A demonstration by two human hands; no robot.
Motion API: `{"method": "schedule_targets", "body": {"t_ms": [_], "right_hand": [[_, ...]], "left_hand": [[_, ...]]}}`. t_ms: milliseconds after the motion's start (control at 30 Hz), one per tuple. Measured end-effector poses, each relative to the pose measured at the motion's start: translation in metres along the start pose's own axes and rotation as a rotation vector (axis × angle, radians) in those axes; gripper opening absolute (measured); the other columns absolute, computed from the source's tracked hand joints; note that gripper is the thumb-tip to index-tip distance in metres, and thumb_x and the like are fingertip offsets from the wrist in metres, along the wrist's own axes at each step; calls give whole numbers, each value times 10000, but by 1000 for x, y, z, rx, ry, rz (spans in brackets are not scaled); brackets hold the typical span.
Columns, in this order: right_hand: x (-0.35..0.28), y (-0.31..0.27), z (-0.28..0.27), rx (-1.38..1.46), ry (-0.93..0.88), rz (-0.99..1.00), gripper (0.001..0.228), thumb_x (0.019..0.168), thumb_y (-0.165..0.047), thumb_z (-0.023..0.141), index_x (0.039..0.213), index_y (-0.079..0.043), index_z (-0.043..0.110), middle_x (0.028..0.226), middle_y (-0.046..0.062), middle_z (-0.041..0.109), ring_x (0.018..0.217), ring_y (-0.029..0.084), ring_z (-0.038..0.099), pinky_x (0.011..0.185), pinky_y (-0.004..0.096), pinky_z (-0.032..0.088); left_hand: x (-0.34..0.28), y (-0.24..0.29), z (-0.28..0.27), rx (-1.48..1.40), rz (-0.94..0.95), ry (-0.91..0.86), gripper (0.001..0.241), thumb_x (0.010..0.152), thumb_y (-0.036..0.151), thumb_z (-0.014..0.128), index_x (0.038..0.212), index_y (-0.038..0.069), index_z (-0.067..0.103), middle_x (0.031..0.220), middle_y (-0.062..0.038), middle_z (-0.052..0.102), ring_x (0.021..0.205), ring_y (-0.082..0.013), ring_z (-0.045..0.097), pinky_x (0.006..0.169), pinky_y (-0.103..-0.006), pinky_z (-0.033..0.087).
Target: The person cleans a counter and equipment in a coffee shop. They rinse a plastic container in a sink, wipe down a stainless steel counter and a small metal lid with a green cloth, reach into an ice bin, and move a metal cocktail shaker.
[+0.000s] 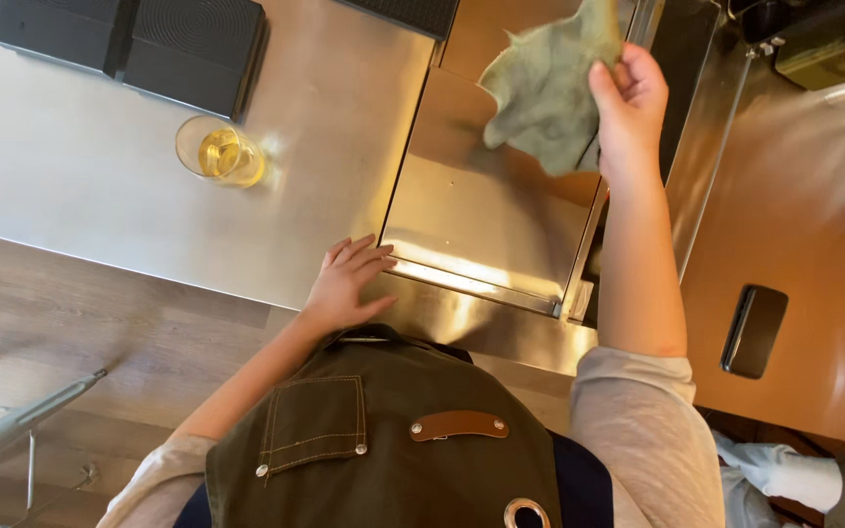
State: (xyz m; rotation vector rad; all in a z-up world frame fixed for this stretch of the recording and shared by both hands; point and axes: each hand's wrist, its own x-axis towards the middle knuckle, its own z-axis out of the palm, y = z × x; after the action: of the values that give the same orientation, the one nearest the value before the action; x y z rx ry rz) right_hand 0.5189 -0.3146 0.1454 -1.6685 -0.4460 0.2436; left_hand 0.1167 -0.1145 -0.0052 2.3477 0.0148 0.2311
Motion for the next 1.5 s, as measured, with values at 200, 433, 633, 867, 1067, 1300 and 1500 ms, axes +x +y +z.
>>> {"method": "schedule_targets", "body": {"t_ms": [200, 433, 633, 867, 1067, 1300, 1500], "right_hand": [[-126, -27, 40, 578, -211, 390, 341, 936, -139, 852, 1235, -117, 689, 1035, 3, 792, 924, 143, 759, 858, 317, 633], [-214, -25, 89, 638, -366, 405, 706, 897, 70, 806, 1532, -49, 522, 1284, 103, 745, 1081, 237, 807, 946, 393, 691], [-231, -45, 77, 303, -263, 246, 649, 944, 80, 801, 1527, -51, 548, 1097, 121, 771, 965, 150, 793, 909, 262, 659], [-224, -28, 84, 133, -492, 15, 682, 1012, -402, 745, 1548, -155, 404, 1479, 145, 569, 1340, 265, 596, 1183, 409, 478], [-227, -4, 95, 584, -1021, 527, 1191, 855, -402, 921, 1751, -117, 191, 1472, 81, 606, 1326, 222, 645, 1112, 370, 554], [-115, -39, 124, -69, -664, 106, 800, 952, 83, 790, 1582, -284, 463, 1609, -135, 486, 1161, 94, 536, 977, 244, 550], [-59, 38, 145, -590, -314, -178, 849, 1181, -240, 825, 1710, -89, 179, 1804, 166, 212, 1693, 329, 199, 1396, 453, 138]], "left_hand": [[29, 29, -40, -595, -122, 145, 472, 1003, 232, 793, 1410, 71, 618, 1458, -107, 667, 1375, -242, 639, 1111, -373, 524], [46, 57, -79, -525, 151, 123, 1035, 701, 511, 1036, 1509, 49, 583, 1470, -216, 634, 1439, -557, 511, 1202, -688, 363], [31, 63, -73, -614, 46, -81, 301, 886, 111, 897, 1140, 21, 762, 944, -135, 745, 865, -325, 729, 883, -449, 551], [6, 69, -69, -1248, -318, -425, 364, 1040, 251, 693, 1343, 48, 688, 1329, -39, 716, 1161, -135, 699, 1023, -304, 579], [-24, 63, -65, -1557, -479, -422, 521, 957, 138, 770, 1438, 31, 599, 1293, -127, 756, 1141, -233, 757, 1021, -389, 634], [-1, 35, -117, -1207, -379, 12, 751, 956, -3, 716, 1625, 164, 420, 1775, -52, 363, 1504, -195, 526, 1124, -298, 574], [-21, -37, -79, -387, -619, 216, 731, 920, 330, 807, 1552, 154, 482, 1567, -118, 488, 1456, -341, 532, 960, -365, 541]]}}
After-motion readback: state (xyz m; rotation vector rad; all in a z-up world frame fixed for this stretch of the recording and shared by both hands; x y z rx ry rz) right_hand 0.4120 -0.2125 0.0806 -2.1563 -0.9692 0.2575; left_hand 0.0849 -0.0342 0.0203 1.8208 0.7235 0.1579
